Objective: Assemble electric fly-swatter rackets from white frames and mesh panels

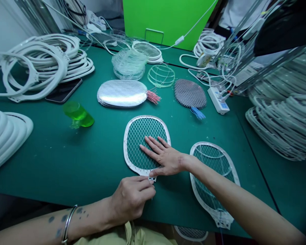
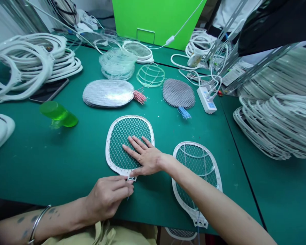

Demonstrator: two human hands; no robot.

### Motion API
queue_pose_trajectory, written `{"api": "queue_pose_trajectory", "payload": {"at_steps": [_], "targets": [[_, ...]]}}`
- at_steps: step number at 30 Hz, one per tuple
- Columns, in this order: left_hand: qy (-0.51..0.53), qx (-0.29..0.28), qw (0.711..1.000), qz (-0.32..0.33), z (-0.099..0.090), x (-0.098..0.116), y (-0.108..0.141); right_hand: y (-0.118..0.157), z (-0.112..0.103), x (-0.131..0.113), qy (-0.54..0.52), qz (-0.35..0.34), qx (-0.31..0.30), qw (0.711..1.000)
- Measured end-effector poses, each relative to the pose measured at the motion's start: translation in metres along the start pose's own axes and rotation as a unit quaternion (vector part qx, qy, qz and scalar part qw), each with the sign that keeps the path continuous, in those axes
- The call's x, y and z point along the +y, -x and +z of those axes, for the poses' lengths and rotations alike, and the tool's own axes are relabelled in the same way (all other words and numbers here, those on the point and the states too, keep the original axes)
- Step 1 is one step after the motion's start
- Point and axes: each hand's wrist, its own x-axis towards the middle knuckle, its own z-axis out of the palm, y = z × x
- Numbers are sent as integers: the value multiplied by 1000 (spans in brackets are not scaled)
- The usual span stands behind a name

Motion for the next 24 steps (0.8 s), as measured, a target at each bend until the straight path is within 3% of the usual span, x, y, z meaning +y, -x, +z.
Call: {"api": "queue_pose_trajectory", "payload": {"at_steps": [4,8,10,12,14,16,18,21,24], "targets": [[-86,-19,991,103,5,2,0,0,0,0,-9,-1,-1,1000],[-55,-26,995,74,5,2,2,0,-2,-1,-20,2,1,1000],[-20,-66,994,87,-6,0,0,1,-3,-3,-20,8,-3,1000],[66,-140,983,96,-25,-7,-7,1,-5,-5,-24,11,-14,1000],[118,-167,978,28,-44,-21,-16,2,-7,-6,-34,7,-20,999],[44,-123,988,-86,-55,-43,-25,3,-11,-8,-37,5,-16,999],[-105,-76,979,-157,-54,-67,-30,5,-16,-9,-35,9,-10,999],[-226,-91,958,-153,-41,-96,-26,8,-18,-9,-50,3,-3,999],[-256,-92,953,-133,-32,-104,-22,7,0,-2,-72,-12,23,997]]}}
